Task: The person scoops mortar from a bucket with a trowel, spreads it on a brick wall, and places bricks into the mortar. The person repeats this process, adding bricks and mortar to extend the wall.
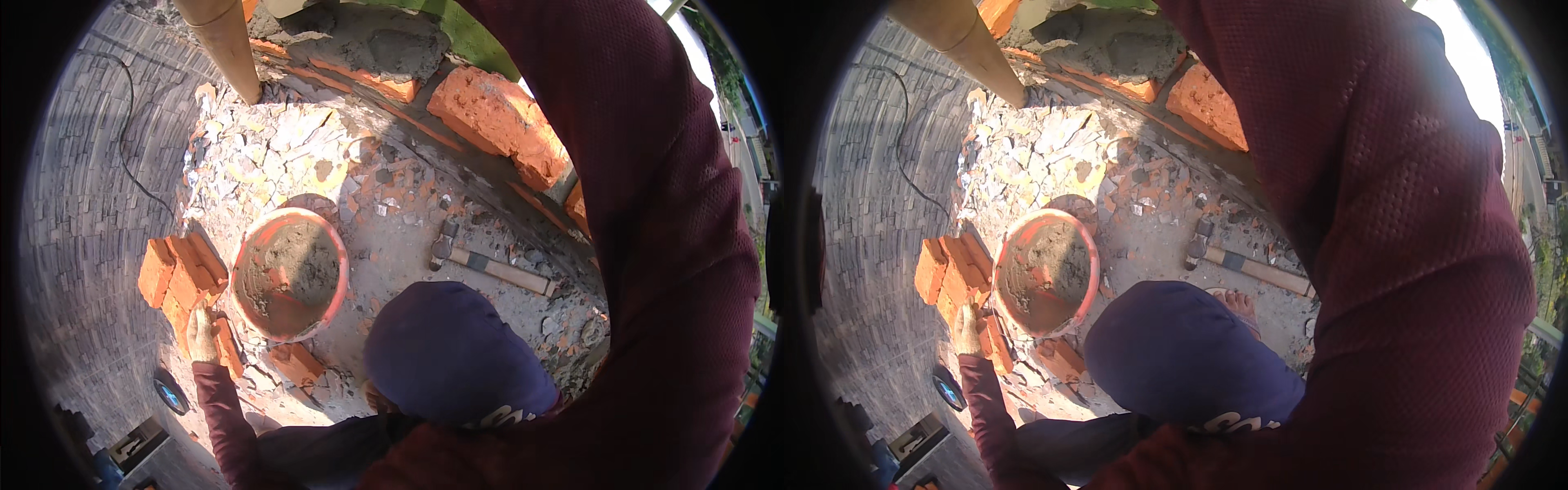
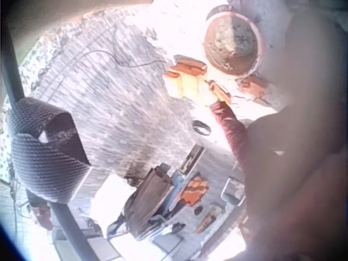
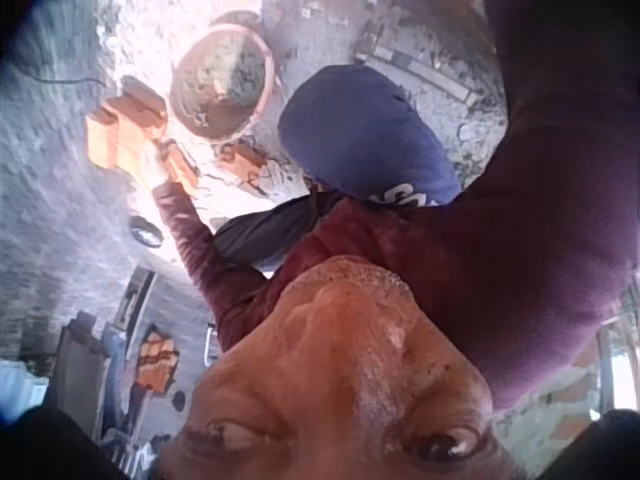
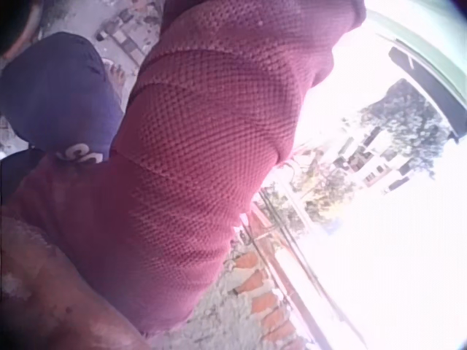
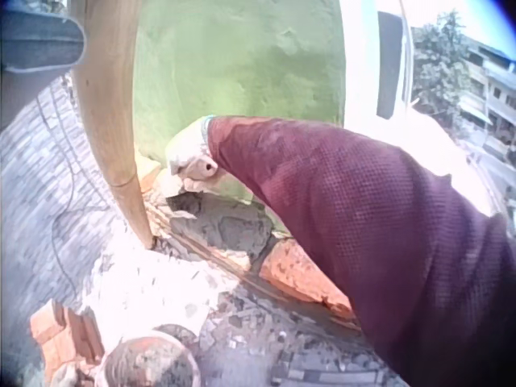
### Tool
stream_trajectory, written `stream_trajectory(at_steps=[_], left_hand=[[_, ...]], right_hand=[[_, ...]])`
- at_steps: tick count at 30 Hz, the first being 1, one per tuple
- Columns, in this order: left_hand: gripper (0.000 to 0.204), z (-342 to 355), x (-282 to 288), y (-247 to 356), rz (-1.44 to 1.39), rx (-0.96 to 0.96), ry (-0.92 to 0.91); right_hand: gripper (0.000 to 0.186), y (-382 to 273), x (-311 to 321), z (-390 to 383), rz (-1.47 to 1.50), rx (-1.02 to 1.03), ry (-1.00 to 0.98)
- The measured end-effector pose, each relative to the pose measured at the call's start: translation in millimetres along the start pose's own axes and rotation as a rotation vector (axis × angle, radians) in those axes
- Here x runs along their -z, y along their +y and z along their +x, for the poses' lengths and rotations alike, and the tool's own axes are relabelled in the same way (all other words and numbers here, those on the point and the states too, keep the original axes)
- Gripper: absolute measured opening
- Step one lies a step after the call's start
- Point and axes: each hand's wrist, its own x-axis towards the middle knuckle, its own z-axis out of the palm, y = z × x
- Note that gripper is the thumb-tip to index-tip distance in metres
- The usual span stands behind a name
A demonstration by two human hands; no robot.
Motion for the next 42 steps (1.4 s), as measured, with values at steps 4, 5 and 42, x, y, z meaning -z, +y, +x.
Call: stream_trajectory(at_steps=[4, 5, 42], left_hand=[[0.046, -12.2, -22.4, 28.1, 0.069, -0.017, -0.036], [0.045, -16.4, -29.5, 37.5, 0.078, -0.013, -0.033], [0.041, 20.3, -87.2, 53.8, -0.059, 0.005, -0.216]], right_hand=[[0.028, 2.1, -7.9, -18.2, 0.045, -0.02, -0.001], [0.028, 1.4, -6.2, -18.8, 0.045, -0.013, 0.006], [0.027, -3.7, -14.0, -41.9, 0.081, -0.071, -0.081]])
